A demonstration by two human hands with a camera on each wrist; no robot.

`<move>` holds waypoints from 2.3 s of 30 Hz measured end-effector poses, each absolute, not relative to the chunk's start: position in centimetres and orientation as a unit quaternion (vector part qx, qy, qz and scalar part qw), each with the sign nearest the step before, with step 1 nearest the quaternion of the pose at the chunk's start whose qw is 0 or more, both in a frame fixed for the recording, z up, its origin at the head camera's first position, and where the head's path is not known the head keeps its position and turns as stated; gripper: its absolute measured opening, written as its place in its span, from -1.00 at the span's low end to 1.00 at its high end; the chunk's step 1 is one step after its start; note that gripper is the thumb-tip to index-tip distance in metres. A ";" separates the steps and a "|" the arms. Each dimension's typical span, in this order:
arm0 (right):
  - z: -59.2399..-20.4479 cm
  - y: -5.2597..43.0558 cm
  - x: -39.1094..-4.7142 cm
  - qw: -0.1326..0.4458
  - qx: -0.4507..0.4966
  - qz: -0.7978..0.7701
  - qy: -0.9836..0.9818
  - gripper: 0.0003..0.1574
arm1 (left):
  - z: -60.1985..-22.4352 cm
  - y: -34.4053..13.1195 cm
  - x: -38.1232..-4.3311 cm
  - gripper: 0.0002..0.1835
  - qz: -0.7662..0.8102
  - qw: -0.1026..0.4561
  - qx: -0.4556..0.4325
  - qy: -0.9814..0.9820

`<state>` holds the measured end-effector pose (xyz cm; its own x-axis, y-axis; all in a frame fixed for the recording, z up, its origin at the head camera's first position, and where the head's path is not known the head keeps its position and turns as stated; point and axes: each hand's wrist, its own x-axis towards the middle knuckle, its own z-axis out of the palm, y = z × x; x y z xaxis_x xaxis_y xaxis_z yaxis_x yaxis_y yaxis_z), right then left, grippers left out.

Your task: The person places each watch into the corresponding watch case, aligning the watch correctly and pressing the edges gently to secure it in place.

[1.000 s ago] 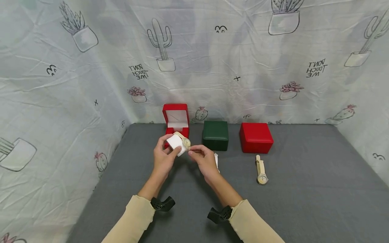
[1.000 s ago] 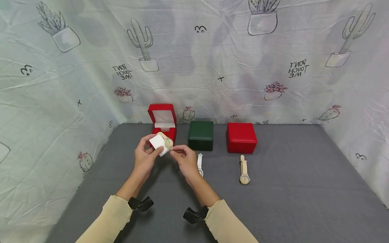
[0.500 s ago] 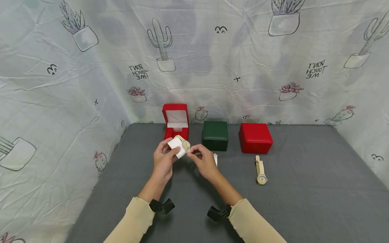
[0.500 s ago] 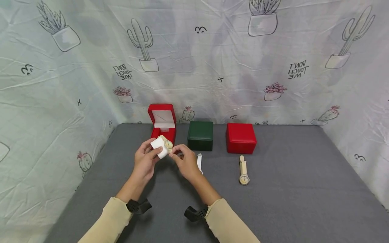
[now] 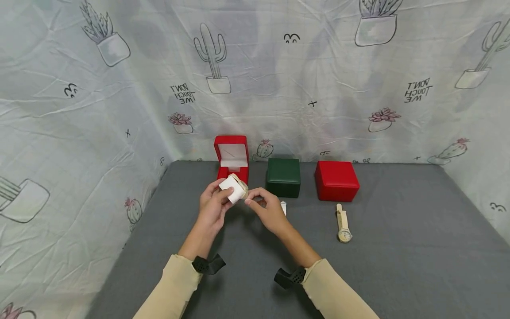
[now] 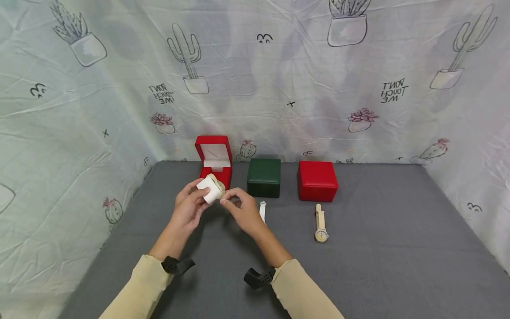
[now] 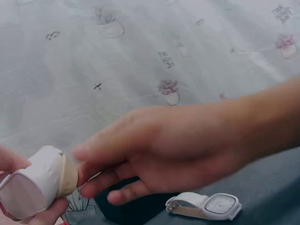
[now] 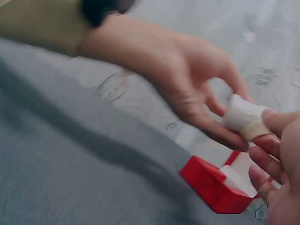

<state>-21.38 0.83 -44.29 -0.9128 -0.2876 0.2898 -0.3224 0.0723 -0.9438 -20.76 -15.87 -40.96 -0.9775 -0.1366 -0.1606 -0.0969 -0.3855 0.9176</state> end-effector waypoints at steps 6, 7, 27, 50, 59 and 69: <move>-43.2 1.0 -22.2 -0.092 0.088 0.781 -0.611 -0.62 | -40.8 -15.6 -20.6 -0.46 -0.799 0.009 0.069 -0.597; -42.9 1.2 -22.3 -0.109 0.078 0.789 -0.600 -0.60 | -40.9 -15.6 -20.6 -0.46 -0.794 0.008 0.062 -0.605; -42.0 2.5 -21.6 -0.003 0.208 0.674 -0.709 -0.58 | -40.6 -15.4 -19.6 -0.48 -0.699 0.019 -0.008 -0.715; -41.3 5.1 -22.2 -0.051 0.326 0.576 -0.748 0.01 | -39.8 -17.4 -20.3 -0.27 -0.685 -0.129 -0.160 -0.699; -42.5 4.9 -22.0 -0.078 0.291 0.656 -0.692 -0.15 | -40.3 -17.0 -20.2 -0.31 -0.645 -0.167 -0.163 -0.728; -43.6 4.8 -22.1 -0.111 0.270 0.695 -0.657 -0.21 | -39.7 -16.7 -19.5 -0.28 -0.640 -0.129 -0.106 -0.750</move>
